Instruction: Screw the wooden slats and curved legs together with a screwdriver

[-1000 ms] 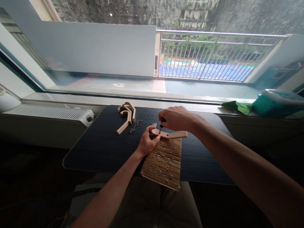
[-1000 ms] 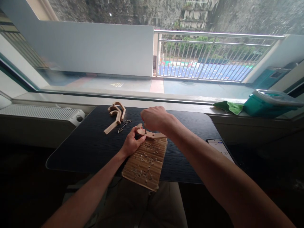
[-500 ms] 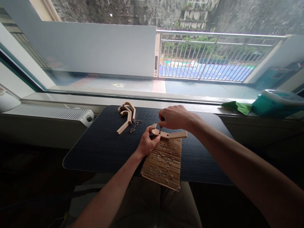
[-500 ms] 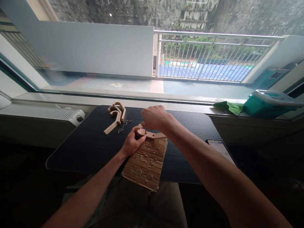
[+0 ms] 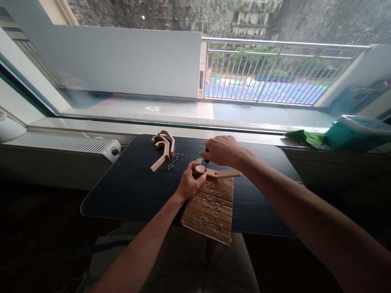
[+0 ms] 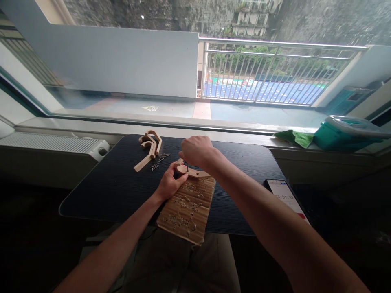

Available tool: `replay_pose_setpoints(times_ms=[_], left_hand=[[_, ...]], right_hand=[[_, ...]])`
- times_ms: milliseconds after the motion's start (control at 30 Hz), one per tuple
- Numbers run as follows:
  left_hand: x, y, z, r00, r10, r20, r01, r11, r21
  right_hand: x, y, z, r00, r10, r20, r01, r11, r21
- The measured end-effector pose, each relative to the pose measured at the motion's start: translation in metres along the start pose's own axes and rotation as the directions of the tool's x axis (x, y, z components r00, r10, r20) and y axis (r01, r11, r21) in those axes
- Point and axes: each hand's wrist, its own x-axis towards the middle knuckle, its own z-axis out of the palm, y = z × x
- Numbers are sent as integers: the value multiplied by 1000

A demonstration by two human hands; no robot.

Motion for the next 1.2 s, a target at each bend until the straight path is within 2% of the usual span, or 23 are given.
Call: replay_pose_setpoints(times_ms=[233,367,600,700,900,1033,1200], left_hand=[[0,-2,0,1000,21,7,-21,1000,-13],[0,-2,0,1000,12,5,-12,1000,-12],[0,0,0,1000,0,6,0,1000,-4],[0,0,0,1000,3,-5,-3,1000,-3],[0,0,0,1000,0,8,0,1000,-14],[0,0,0,1000,-5,13,6,1000,-21],[0,0,0,1000,-4,22,4,1000,-25]], right_hand=[[-9,4,-7,989,-138,46,136,990,36],[-5,7,-3,990,-113,87,111,993,36],[5,9,9,1000,3,3,-3,999,32],[2,9,5,999,-22,27,21,1000,15],[-5,9,-3,989,-137,63,130,986,105],[1,7,3,994,-101,44,96,990,98],[8,10,15,999,19,-34,-16,997,81]])
